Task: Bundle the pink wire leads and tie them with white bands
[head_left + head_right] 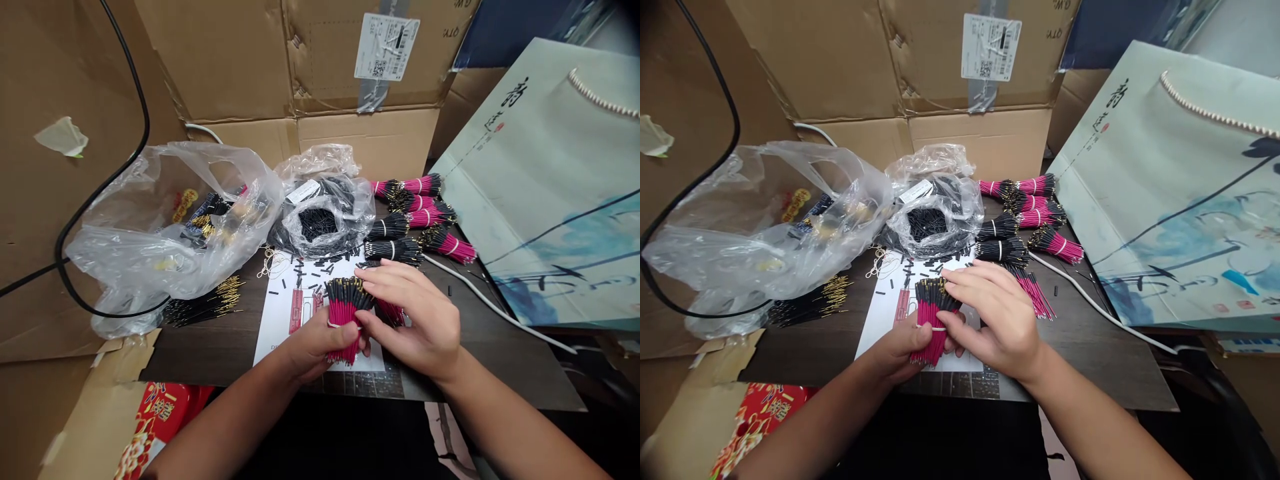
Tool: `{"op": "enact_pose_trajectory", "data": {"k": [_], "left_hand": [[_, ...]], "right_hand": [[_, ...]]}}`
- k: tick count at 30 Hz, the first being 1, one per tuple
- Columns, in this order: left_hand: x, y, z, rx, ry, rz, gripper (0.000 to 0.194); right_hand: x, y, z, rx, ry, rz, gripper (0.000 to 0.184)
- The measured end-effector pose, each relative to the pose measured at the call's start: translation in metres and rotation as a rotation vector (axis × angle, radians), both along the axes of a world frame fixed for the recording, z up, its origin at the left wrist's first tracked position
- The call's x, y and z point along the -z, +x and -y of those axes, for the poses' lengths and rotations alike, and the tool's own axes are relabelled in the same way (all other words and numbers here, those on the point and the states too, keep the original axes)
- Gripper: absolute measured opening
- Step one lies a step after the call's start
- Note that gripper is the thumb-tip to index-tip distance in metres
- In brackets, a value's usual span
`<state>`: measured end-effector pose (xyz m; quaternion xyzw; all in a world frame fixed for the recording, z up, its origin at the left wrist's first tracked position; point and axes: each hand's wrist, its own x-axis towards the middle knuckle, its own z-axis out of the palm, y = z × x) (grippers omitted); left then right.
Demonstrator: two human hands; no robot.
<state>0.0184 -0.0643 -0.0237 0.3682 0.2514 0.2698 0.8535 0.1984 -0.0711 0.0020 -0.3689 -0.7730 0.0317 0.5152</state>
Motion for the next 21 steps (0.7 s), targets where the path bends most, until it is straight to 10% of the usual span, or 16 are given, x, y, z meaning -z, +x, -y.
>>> {"op": "enact_pose_trajectory", "data": {"k": [8, 21], "left_hand": [[-0.002, -0.0015, -0.0024, 0.132, -0.074, 0.018, 0.018], [-0.0043, 0.0027, -0.0021, 0.068, -0.091, -0.016, 0.016]], "right_hand": [[-0.0015, -0.0077, 0.0047, 0.02, -0.002, -0.015, 0.042], [0.0, -0.0089, 0.0028, 0.112, -0.052, 0.012, 0.039]]}}
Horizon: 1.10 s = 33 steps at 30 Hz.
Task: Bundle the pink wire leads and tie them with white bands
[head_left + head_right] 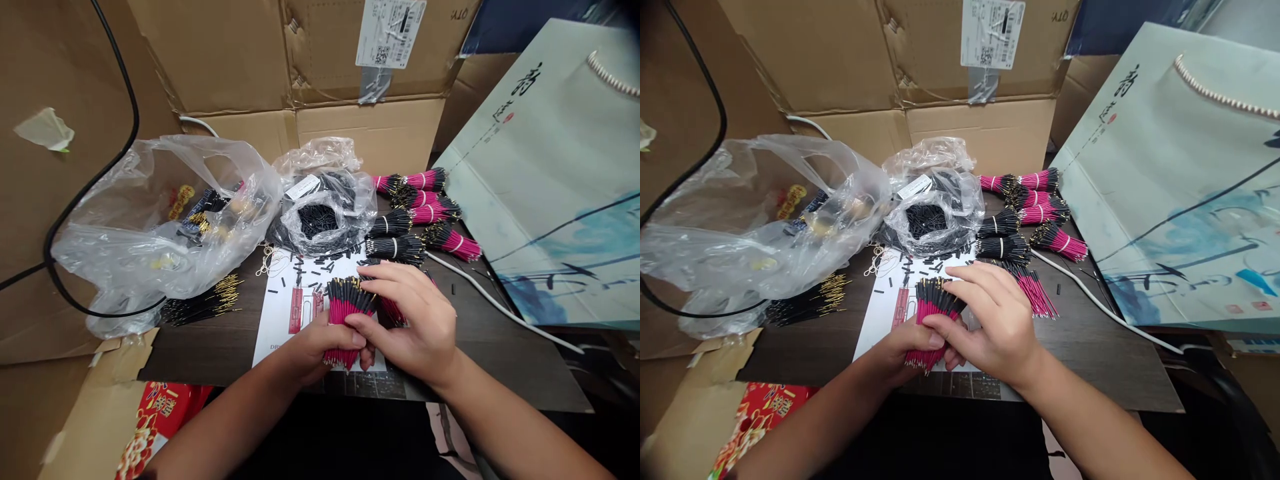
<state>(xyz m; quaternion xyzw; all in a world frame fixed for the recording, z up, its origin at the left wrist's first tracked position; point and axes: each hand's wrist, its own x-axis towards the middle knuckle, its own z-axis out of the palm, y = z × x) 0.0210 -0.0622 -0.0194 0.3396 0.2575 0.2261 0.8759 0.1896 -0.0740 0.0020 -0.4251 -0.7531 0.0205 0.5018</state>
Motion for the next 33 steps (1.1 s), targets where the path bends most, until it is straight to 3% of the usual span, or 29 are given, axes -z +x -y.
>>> {"op": "enact_pose_trajectory", "data": {"k": [7, 14, 21, 27, 33], "left_hand": [[-0.002, 0.002, 0.0, 0.0, 0.034, -0.09, 0.012], [0.002, 0.0, -0.001, 0.01, 0.003, -0.043, 0.018], [0.0, 0.001, -0.001, -0.031, 0.003, 0.014, 0.019], [0.0, 0.0, -0.002, -0.013, 0.028, 0.083, 0.023], [0.003, 0.0, -0.002, -0.026, 0.024, 0.118, 0.027]], "right_hand": [[-0.007, 0.001, -0.003, -0.094, -0.243, -0.12, 0.02], [-0.004, 0.005, -0.001, -0.211, -0.384, -0.242, 0.022], [-0.003, 0.005, -0.004, -0.176, -0.364, -0.232, 0.023], [-0.002, 0.008, -0.004, -0.083, -0.14, -0.093, 0.023], [-0.004, 0.011, -0.003, -0.098, -0.109, -0.092, 0.024]]}}
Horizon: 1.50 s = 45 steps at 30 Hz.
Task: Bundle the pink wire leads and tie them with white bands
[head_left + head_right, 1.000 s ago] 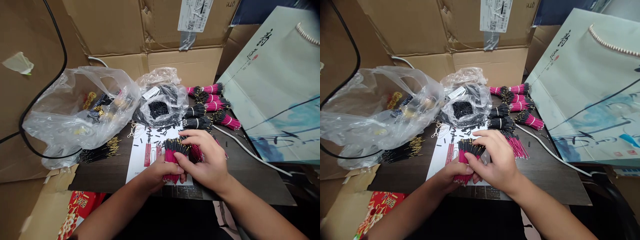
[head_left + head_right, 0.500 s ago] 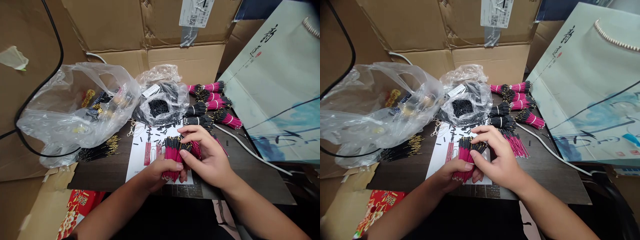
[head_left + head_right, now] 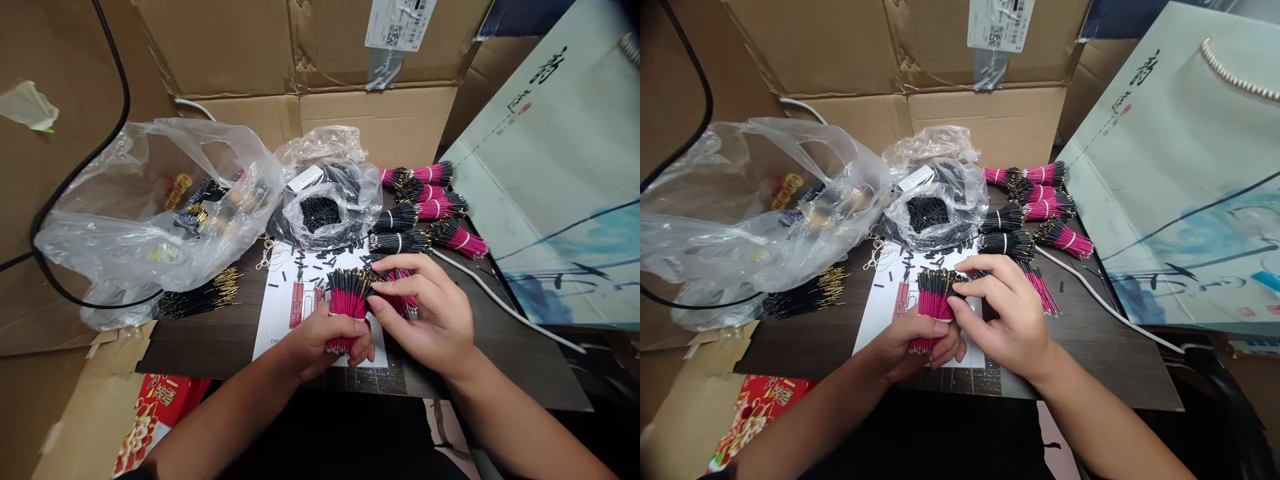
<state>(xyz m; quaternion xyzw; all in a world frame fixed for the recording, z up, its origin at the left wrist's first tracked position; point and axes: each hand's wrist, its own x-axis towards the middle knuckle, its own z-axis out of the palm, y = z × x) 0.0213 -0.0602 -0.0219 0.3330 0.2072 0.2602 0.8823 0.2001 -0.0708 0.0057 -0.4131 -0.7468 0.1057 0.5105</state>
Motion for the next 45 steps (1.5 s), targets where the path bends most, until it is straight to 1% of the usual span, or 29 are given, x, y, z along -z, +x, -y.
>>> {"op": "enact_pose_trajectory", "data": {"k": [4, 8, 16, 19, 20, 22, 24, 26, 28, 29, 30, 32, 34, 36, 40, 45], "left_hand": [[-0.001, 0.001, 0.0, -0.003, -0.007, 0.019, 0.019], [-0.002, -0.001, -0.002, 0.007, -0.058, 0.086, 0.013], [0.0, -0.005, -0.003, 0.056, -0.124, 0.175, 0.018], [0.0, -0.005, -0.003, 0.081, -0.147, 0.215, 0.017], [-0.001, -0.005, -0.003, 0.085, -0.156, 0.227, 0.016], [-0.001, -0.006, -0.003, 0.084, -0.173, 0.238, 0.025], [-0.001, -0.008, -0.003, 0.08, -0.186, 0.235, 0.032], [-0.001, -0.009, -0.003, 0.083, -0.194, 0.236, 0.031], [0.0, -0.009, -0.003, 0.085, -0.198, 0.241, 0.031], [0.0, -0.01, -0.002, 0.085, -0.198, 0.241, 0.032], [0.0, -0.009, -0.002, 0.086, -0.199, 0.241, 0.032], [0.0, -0.009, -0.001, 0.097, -0.192, 0.234, 0.03], [0.0, -0.009, 0.0, 0.119, -0.168, 0.215, 0.025], [0.0, -0.009, 0.001, 0.128, -0.128, 0.182, 0.024], [0.001, -0.008, 0.003, 0.096, -0.07, 0.087, 0.027], [0.0, -0.006, 0.005, 0.032, -0.062, 0.026, 0.029]], "right_hand": [[-0.001, 0.002, -0.001, -0.017, -0.043, -0.029, 0.023], [-0.002, 0.004, -0.001, -0.004, -0.06, -0.04, 0.02], [-0.002, 0.003, -0.001, -0.014, -0.079, -0.018, 0.016], [-0.006, 0.005, -0.002, -0.012, -0.065, 0.006, 0.015], [-0.009, 0.008, -0.002, 0.006, -0.058, 0.022, 0.015], [-0.014, 0.022, -0.002, 0.089, -0.054, 0.073, 0.014], [-0.016, 0.046, 0.0, 0.243, -0.086, 0.173, 0.013], [-0.01, 0.079, 0.005, 0.402, -0.203, 0.386, 0.016], [0.005, 0.113, 0.013, 0.549, -0.313, 0.635, 0.028], [0.014, 0.127, 0.019, 0.602, -0.363, 0.714, 0.033], [0.024, 0.139, 0.024, 0.602, -0.421, 0.776, 0.036], [0.041, 0.153, 0.034, 0.616, -0.452, 0.804, 0.043], [0.053, 0.155, 0.04, 0.637, -0.446, 0.777, 0.046], [0.059, 0.15, 0.043, 0.651, -0.419, 0.714, 0.044], [0.058, 0.14, 0.039, 0.641, -0.398, 0.638, 0.034], [0.06, 0.143, 0.032, 0.545, -0.354, 0.601, 0.03]]}}
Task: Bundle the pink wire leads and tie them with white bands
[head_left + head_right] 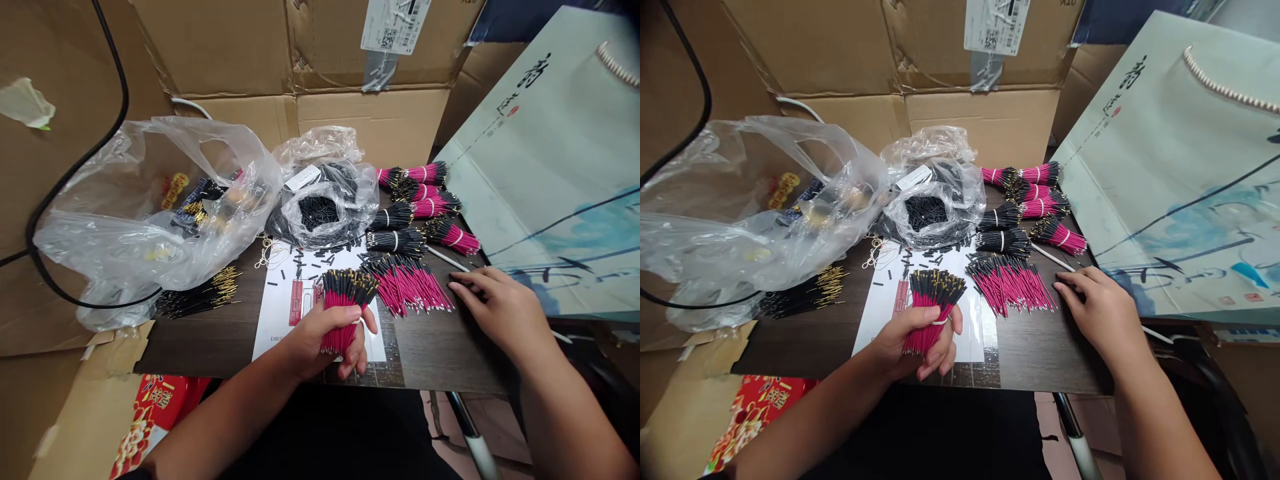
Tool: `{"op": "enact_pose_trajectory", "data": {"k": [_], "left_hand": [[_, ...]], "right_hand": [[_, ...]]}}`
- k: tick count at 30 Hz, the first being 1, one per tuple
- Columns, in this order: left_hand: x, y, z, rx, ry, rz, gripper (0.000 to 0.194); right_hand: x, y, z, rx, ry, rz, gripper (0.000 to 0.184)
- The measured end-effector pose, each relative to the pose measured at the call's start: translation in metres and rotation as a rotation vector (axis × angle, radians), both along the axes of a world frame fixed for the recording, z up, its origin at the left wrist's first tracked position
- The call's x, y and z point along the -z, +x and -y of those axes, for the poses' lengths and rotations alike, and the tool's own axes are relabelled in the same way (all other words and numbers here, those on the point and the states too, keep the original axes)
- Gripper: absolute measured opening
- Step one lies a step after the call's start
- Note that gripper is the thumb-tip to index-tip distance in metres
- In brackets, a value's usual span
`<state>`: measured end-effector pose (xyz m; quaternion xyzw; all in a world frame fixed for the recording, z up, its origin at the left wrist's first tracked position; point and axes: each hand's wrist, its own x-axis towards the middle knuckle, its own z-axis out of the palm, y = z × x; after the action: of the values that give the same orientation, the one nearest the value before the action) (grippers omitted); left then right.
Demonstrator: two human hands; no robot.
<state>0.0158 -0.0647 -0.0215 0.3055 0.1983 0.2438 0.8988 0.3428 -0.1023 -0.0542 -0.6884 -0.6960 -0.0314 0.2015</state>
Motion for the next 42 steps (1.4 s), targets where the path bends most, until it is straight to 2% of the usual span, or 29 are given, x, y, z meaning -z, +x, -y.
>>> {"op": "enact_pose_trajectory", "data": {"k": [3, 5, 7, 9, 10, 13, 14, 16, 20, 24, 32, 35, 38, 42], "left_hand": [[-0.002, 0.001, 0.001, -0.001, 0.015, -0.011, 0.031], [-0.002, 0.001, 0.001, 0.013, 0.014, -0.009, 0.032], [-0.002, 0.0, 0.001, 0.04, 0.021, -0.001, 0.032], [-0.001, -0.001, 0.001, 0.084, 0.038, -0.007, 0.035], [-0.001, -0.002, 0.001, 0.107, 0.048, -0.012, 0.036], [-0.002, -0.004, 0.001, 0.16, 0.076, -0.039, 0.042], [-0.002, -0.004, 0.001, 0.165, 0.08, -0.047, 0.043], [-0.003, -0.004, 0.0, 0.164, 0.077, -0.055, 0.043], [-0.004, -0.003, 0.0, 0.142, 0.071, -0.029, 0.037], [-0.001, -0.002, 0.0, 0.121, 0.069, -0.017, 0.032], [0.0, -0.002, 0.0, 0.097, 0.062, -0.033, 0.027], [0.001, -0.001, 0.0, 0.097, 0.07, -0.029, 0.027], [0.002, -0.001, 0.0, 0.089, 0.073, -0.033, 0.027], [0.001, 0.0, 0.0, 0.038, 0.094, -0.129, 0.027]], "right_hand": [[0.0, 0.001, -0.003, -0.009, -0.027, -0.066, 0.026], [-0.006, -0.005, -0.005, 0.014, -0.042, -0.163, 0.024], [-0.022, -0.019, -0.007, 0.054, -0.021, -0.295, 0.022], [-0.046, -0.042, -0.009, 0.048, 0.003, -0.367, 0.022], [-0.059, -0.055, -0.011, 0.025, 0.026, -0.493, 0.019], [-0.097, -0.094, -0.019, -0.265, -0.02, -0.718, 0.008], [-0.105, -0.105, -0.023, -0.349, -0.038, -0.746, 0.006], [-0.115, -0.12, -0.032, -0.428, -0.087, -0.771, 0.007], [-0.112, -0.128, -0.042, -0.468, -0.193, -0.809, 0.009], [-0.105, -0.127, -0.042, -0.469, -0.221, -0.844, 0.009], [-0.104, -0.128, -0.042, -0.479, -0.328, -0.955, 0.01], [-0.103, -0.129, -0.041, -0.481, -0.328, -0.94, 0.009], [-0.106, -0.131, -0.037, -0.465, -0.259, -0.877, 0.008], [-0.11, -0.133, -0.034, -0.46, -0.219, -0.787, 0.008]]}}
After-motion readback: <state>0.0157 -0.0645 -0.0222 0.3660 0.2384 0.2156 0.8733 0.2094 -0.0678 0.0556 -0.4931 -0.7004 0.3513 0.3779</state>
